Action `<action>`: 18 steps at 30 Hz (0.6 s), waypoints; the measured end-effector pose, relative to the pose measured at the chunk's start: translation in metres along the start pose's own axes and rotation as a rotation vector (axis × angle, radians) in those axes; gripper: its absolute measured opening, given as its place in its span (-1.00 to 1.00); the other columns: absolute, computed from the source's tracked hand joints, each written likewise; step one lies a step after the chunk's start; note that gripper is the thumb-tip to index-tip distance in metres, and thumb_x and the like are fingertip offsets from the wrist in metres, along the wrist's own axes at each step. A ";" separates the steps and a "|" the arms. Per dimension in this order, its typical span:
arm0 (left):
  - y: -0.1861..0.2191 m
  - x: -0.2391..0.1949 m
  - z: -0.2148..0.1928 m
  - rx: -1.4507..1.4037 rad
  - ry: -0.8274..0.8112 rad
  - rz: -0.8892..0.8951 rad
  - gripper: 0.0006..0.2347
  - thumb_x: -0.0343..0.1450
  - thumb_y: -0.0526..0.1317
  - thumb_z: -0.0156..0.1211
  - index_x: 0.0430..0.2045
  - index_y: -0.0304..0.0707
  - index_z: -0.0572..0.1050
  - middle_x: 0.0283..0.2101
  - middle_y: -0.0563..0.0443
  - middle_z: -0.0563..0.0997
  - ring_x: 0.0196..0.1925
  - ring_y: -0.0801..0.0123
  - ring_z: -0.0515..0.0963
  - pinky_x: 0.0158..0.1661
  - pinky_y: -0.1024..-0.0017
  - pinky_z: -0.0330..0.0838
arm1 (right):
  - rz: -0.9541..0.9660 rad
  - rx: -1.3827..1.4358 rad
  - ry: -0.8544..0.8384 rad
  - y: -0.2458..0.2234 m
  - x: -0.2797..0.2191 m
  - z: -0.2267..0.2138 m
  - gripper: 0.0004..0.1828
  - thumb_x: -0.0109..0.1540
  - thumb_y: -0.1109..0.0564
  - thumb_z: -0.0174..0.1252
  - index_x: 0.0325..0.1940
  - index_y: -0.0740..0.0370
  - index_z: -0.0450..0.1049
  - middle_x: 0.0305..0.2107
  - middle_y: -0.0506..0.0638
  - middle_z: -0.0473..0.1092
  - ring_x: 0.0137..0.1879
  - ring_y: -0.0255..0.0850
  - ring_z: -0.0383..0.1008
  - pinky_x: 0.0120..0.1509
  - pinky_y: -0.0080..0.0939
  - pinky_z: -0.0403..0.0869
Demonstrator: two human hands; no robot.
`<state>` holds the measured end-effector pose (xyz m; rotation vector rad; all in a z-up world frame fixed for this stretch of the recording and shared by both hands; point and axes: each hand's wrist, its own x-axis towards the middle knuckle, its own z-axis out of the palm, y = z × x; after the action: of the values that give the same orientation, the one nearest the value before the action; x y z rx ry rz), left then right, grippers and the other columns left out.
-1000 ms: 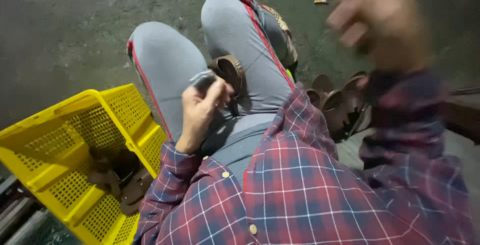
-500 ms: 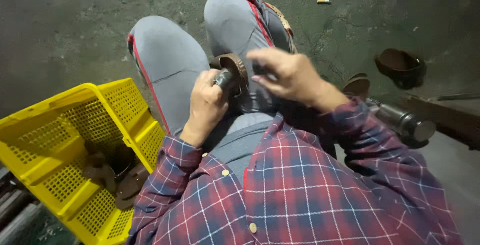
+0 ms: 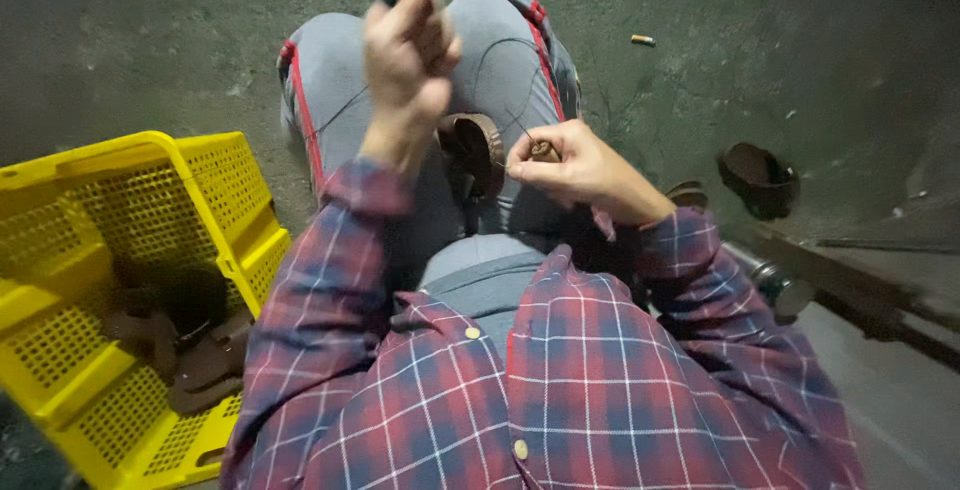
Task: The person sits on the ground and sews a brown shoe using a needle and thread. They repeatedly push the needle through the shoe's sole and pull the thread tight to secure the stitching.
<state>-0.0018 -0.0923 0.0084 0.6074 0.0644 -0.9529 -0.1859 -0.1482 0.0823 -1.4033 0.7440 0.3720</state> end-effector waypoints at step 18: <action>0.082 -0.106 -0.063 0.502 -0.819 -0.083 -0.86 0.42 -0.26 0.12 -0.26 -0.35 0.55 -0.33 -0.14 0.56 -0.32 0.29 0.51 -0.24 0.31 0.43 | -0.616 -0.539 0.205 -0.010 -0.035 -0.022 -0.63 0.28 0.16 -0.03 0.15 0.36 0.37 -0.05 0.26 0.33 0.10 0.11 0.35 0.19 0.00 0.31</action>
<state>0.0125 0.0537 0.0260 0.6295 -0.9073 -1.2487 -0.2101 -0.1647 0.1133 -2.1162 0.3433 -0.0704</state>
